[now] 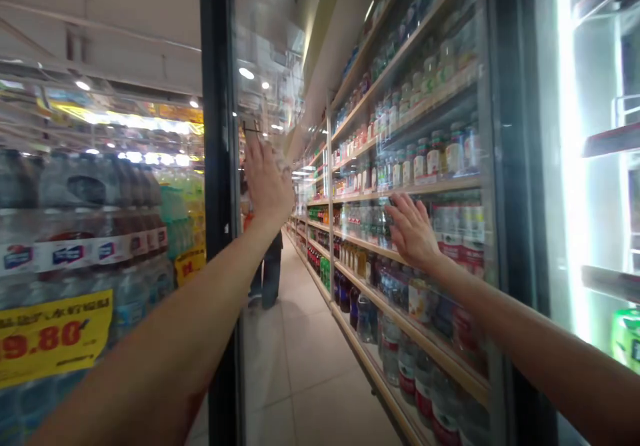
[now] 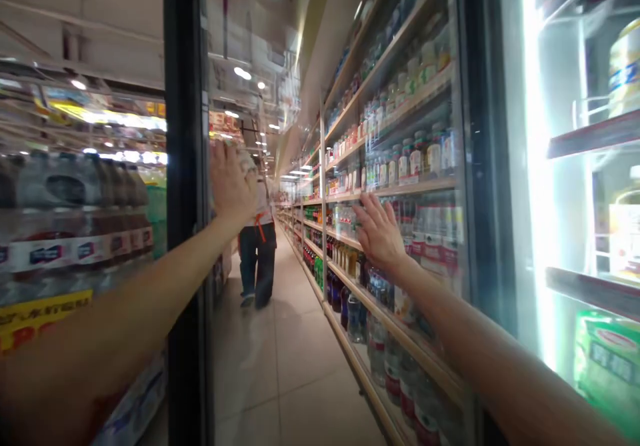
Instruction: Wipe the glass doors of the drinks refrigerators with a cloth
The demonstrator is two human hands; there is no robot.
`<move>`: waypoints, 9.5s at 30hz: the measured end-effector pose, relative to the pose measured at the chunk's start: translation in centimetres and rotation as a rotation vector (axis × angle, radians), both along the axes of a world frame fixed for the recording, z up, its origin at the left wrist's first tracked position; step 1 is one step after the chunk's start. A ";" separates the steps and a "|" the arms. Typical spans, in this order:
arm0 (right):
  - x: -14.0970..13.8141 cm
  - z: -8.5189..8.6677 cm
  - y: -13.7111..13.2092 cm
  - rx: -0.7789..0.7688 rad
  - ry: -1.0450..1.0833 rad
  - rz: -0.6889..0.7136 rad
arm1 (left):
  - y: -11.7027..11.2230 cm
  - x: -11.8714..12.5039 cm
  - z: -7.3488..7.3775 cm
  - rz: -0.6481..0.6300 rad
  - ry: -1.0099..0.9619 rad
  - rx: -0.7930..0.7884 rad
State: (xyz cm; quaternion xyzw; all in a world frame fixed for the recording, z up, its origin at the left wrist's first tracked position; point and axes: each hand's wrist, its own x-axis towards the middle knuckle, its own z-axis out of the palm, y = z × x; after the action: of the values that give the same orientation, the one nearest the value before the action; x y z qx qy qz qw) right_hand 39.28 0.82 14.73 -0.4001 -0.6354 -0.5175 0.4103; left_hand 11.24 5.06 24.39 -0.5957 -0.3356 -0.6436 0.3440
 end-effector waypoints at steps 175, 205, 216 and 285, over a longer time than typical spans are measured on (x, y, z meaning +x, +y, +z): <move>3.8 -17.1 -6.3 -0.133 0.250 -0.133 | -2.8 12.0 -15.5 -0.145 1.063 0.130; -0.7 -16.2 -4.7 -0.149 0.176 -0.041 | -2.6 6.3 -17.1 -0.095 1.083 0.180; -1.6 -15.6 -4.8 -0.122 0.167 -0.002 | -1.9 6.0 -15.3 -0.026 0.860 0.117; -10.5 -13.7 -3.1 -0.157 -0.013 0.217 | -1.4 -7.0 -20.2 0.053 0.916 0.144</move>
State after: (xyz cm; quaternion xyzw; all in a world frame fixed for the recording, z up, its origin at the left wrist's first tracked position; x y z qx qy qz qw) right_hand 28.82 -2.24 1.04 -0.3567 -0.7162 -0.4211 0.4272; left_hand 4.20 3.64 4.23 -0.7844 -0.1185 -0.3266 0.5139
